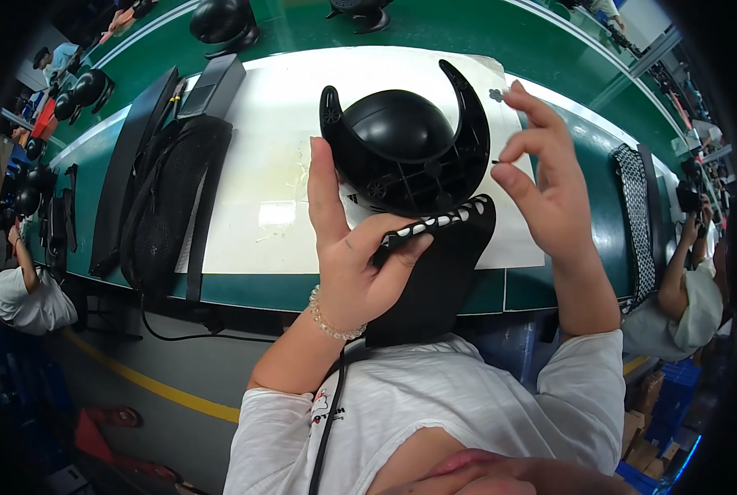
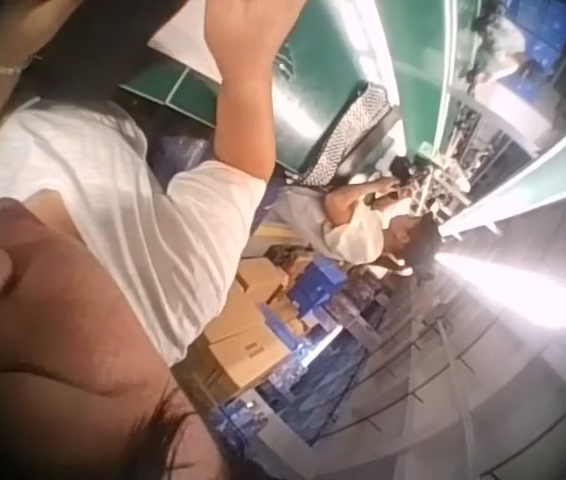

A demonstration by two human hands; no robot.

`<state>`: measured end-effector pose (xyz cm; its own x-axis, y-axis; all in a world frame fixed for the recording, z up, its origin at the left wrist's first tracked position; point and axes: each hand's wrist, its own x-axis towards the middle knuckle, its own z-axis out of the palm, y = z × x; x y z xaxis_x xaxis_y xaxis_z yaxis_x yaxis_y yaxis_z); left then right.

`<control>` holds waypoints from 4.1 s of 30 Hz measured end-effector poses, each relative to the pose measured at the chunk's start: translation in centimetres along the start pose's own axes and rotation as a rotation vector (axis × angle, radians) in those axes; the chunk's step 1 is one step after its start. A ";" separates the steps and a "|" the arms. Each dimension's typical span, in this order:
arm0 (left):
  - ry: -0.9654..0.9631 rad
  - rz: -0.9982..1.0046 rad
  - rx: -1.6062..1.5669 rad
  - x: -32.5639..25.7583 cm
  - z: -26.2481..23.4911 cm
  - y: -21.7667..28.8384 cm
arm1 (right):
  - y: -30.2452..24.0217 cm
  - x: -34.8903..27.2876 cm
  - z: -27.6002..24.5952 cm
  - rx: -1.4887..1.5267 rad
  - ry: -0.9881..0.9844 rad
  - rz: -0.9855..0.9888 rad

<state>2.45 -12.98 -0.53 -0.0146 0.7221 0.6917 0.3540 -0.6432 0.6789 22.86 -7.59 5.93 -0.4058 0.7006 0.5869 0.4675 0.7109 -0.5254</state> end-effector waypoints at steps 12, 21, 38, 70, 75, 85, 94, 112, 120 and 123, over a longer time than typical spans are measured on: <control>0.022 0.013 -0.025 -0.3 0.3 -0.4 | 0.6 0.5 0.7 -0.056 -0.020 -0.015; 0.014 0.015 0.001 -0.2 0.2 -0.3 | 0.7 -0.4 -0.2 -0.546 0.015 -0.338; 0.017 0.093 0.141 -0.7 -1.0 0.2 | -3.4 -0.9 2.4 -0.204 -0.036 -0.543; 0.035 0.039 0.237 -0.8 -1.6 0.8 | -6.8 1.1 4.1 0.297 -0.234 -0.611; 0.037 0.021 0.236 -0.8 -1.7 0.4 | -5.2 0.3 4.9 0.284 -0.016 -0.402; 0.049 0.045 0.202 -0.1 -1.4 0.1 | -4.8 3.3 5.3 0.356 -0.213 -0.166; -0.011 -0.030 0.186 -0.1 -1.2 0.2 | -6.7 3.1 4.3 -0.087 -0.229 -0.473; 0.045 0.034 0.191 -0.1 -0.8 -0.3 | -5.0 8.1 6.7 0.219 -0.215 -0.015; 0.055 0.030 0.183 -0.3 -0.9 -0.5 | -6.0 6.5 6.3 -0.388 -0.212 -0.527; 0.052 0.034 0.178 -0.2 -0.7 -0.4 | -5.4 6.8 5.7 -0.217 -0.260 -0.392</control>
<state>1.61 -13.04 -0.80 -0.0463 0.6835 0.7285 0.5153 -0.6084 0.6036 13.07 -6.34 9.26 -0.7523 0.3954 0.5270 0.3819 0.9135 -0.1402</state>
